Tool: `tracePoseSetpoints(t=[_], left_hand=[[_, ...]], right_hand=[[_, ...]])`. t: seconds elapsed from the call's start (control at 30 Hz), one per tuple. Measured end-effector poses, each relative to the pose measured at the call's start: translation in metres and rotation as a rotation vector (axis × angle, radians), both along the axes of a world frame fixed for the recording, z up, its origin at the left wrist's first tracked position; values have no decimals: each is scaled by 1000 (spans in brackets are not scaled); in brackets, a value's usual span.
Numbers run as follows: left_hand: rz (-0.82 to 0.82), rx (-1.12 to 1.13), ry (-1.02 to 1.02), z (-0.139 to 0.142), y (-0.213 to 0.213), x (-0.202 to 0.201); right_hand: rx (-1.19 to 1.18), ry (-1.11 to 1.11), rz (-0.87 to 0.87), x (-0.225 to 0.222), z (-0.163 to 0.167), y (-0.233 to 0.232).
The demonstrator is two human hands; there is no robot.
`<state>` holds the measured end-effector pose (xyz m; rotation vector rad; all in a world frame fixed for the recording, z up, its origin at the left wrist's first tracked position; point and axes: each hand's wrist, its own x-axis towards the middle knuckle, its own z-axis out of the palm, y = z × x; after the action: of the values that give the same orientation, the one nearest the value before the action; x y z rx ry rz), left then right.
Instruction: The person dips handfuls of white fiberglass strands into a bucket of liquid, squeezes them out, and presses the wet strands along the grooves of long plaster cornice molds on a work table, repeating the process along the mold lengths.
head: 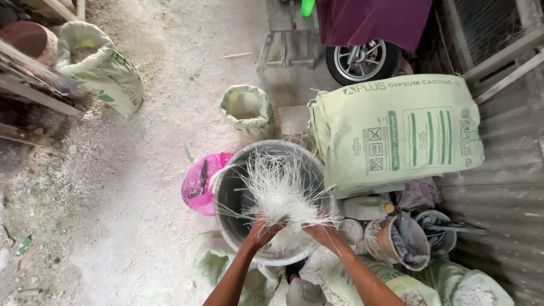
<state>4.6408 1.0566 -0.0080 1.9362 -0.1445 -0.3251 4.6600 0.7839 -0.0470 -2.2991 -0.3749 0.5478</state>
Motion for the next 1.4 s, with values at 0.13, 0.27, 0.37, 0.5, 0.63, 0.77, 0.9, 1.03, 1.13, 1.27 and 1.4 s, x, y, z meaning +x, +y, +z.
tracePoseSetpoints(t=[0.13, 0.27, 0.37, 0.5, 0.63, 0.77, 0.9, 1.03, 1.13, 1.27, 1.4], left_hand=[[84, -82, -176, 25, -5, -16], [38, 172, -259, 44, 2, -18], [32, 335, -434, 38, 10, -12], [98, 322, -608, 9, 14, -10], [148, 301, -619, -12, 11, -10], [178, 294, -634, 4, 10, 0], [203, 281, -623, 48, 7, 7], [218, 326, -637, 95, 2, 0], [284, 61, -889, 119, 1, 0], [316, 56, -691, 139, 2, -1], [418, -111, -416, 150, 3, 1]], right_hand=[[43, -160, 24, 2, 32, 8], [60, -263, 42, 11, 62, 14], [69, -313, 63, 16, 79, 16], [85, -367, 82, 23, 102, 13], [90, -421, 99, 33, 123, 8], [100, -467, 111, 42, 146, 7], [122, -492, 120, 43, 175, 13], [148, -533, 140, 45, 211, 25], [175, -569, 137, 49, 234, 38], [72, -697, 148, 55, 259, 53], [99, -661, 181, 61, 271, 59]])
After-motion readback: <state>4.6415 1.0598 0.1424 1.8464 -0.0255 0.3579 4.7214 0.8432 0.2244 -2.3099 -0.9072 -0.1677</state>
